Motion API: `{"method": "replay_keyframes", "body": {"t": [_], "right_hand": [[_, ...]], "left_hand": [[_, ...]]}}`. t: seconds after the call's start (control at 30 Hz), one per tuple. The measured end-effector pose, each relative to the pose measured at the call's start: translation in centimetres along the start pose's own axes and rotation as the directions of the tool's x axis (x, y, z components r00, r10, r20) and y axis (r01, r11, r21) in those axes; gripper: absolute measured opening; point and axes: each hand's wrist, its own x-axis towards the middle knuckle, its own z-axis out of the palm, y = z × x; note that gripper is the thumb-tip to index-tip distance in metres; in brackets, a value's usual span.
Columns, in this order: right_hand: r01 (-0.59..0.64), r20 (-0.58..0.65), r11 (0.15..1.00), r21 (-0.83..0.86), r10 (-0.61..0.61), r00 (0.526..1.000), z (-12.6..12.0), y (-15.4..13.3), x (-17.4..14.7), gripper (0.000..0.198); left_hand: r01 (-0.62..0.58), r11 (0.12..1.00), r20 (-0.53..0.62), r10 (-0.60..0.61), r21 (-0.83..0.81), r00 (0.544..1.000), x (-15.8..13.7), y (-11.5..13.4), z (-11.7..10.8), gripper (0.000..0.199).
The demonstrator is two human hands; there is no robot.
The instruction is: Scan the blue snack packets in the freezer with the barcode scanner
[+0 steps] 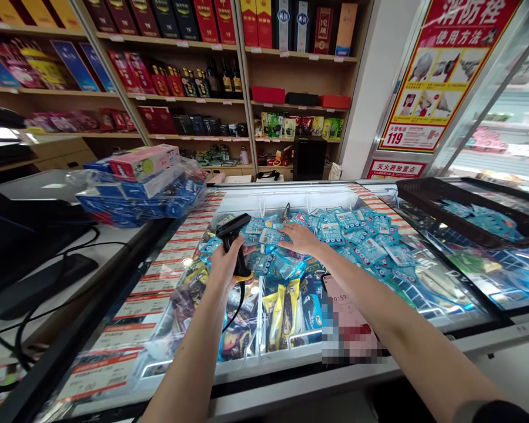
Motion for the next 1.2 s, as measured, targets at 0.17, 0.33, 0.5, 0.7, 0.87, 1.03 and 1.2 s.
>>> {"method": "replay_keyframes", "body": {"t": [0.17,0.33,0.5,0.7,0.87,1.03,1.2], "right_hand": [[-0.051,-0.008,0.999,-0.006,0.051,0.999,-0.9,1.1,-0.7,0.067],[-0.103,-0.001,0.994,0.021,0.103,0.995,-1.2,2.0,-0.7,0.066],[-0.129,-0.007,0.992,-0.016,0.129,0.992,-1.4,2.2,-1.0,0.056],[-0.339,0.098,0.940,0.038,0.334,0.937,-1.8,2.9,-0.5,0.059],[-0.431,0.052,0.886,0.171,0.429,0.902,-1.1,4.4,-0.6,0.056],[-0.464,-0.060,0.801,0.379,0.521,0.851,-0.7,5.5,-1.0,0.043],[-0.469,-0.133,0.744,0.476,0.588,0.798,-0.9,6.0,-1.5,0.034]], "left_hand": [[-0.020,0.999,0.089,0.017,0.034,0.996,0.1,-0.4,2.1,0.045],[-0.068,0.993,0.123,0.056,0.095,0.991,-0.2,-0.2,2.9,0.046],[-0.076,0.985,0.128,0.057,0.153,0.990,-0.4,0.1,3.3,0.048],[-0.086,0.981,0.125,0.065,0.175,0.990,-0.8,0.4,3.8,0.050],[-0.085,0.975,0.123,0.060,0.206,0.991,-0.9,0.5,3.8,0.050],[-0.099,0.973,0.125,0.074,0.208,0.989,-0.6,0.2,3.9,0.048],[-0.094,0.969,0.138,0.063,0.227,0.988,-1.2,0.6,4.4,0.049]]}}
